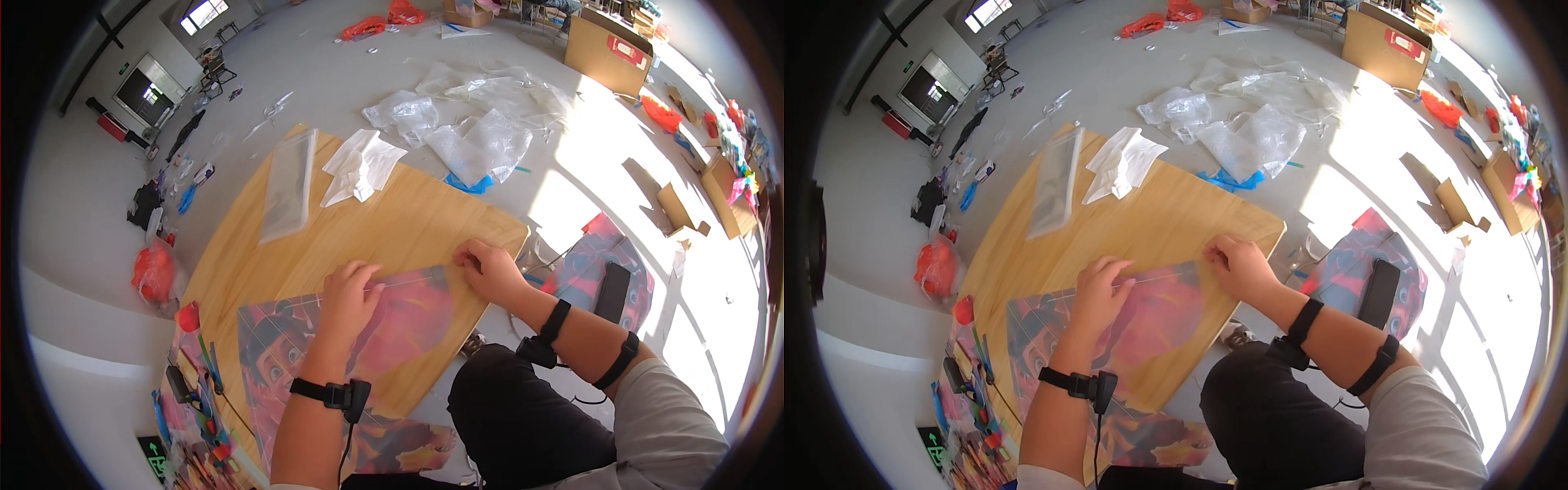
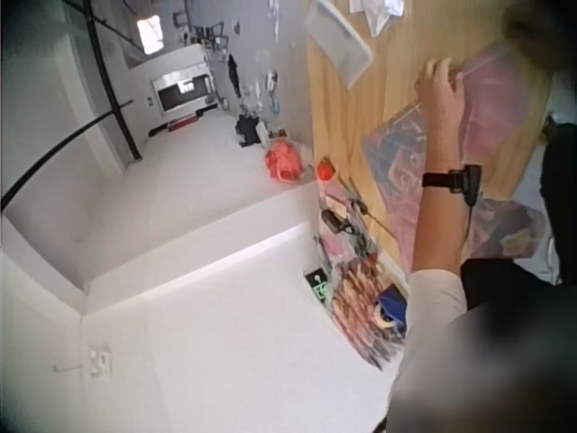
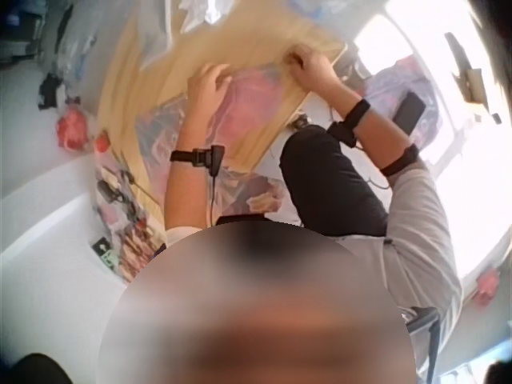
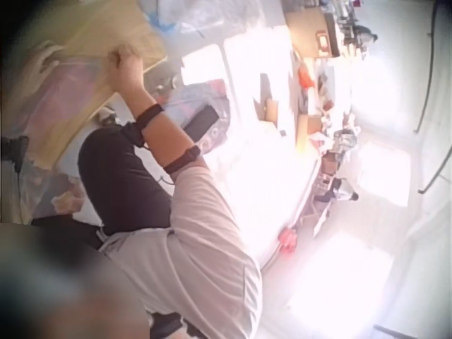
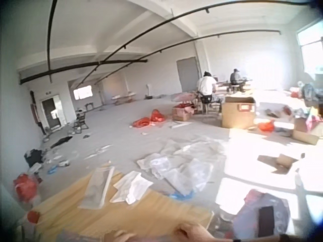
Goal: Assembling a kite by applying tape and attaching structural elements.
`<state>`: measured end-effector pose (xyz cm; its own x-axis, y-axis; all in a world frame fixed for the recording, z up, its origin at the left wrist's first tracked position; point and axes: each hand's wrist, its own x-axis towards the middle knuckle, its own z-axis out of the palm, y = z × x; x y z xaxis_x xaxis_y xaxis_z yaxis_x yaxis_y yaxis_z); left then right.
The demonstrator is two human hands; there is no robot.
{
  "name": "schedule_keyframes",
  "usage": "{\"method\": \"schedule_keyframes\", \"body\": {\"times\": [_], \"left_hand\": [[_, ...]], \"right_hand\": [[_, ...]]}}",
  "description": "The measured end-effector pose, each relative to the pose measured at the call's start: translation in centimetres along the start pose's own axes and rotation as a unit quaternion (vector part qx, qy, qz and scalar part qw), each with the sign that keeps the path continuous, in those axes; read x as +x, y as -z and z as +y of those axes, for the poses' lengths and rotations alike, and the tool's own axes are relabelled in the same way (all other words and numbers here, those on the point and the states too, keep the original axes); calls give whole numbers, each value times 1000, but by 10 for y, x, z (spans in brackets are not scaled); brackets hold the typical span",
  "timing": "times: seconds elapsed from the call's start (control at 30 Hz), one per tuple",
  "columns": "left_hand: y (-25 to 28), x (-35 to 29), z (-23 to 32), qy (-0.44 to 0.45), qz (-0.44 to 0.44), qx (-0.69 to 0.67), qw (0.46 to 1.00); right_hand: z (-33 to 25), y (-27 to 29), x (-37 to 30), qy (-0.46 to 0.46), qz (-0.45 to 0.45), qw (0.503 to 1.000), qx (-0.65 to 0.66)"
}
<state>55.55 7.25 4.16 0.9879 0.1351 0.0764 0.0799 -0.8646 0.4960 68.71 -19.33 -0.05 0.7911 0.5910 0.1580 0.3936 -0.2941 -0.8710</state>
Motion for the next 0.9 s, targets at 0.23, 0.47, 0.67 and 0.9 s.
{"method": "schedule_keyframes", "body": {"times": [0.23,0.47,0.67,0.9], "left_hand": [[-45,38,39,34,-50,19,998],[-41,50,39,32,-109,-76,991],[-38,46,25,81,-176,-87,977],[-44,44,12,56,-173,-141,973]], "right_hand": [[4,-7,-3,65,38,995,-63],[3,-5,-3,63,52,996,-45],[9,4,2,29,-51,998,21],[-6,6,5,16,-124,986,-106]]}}
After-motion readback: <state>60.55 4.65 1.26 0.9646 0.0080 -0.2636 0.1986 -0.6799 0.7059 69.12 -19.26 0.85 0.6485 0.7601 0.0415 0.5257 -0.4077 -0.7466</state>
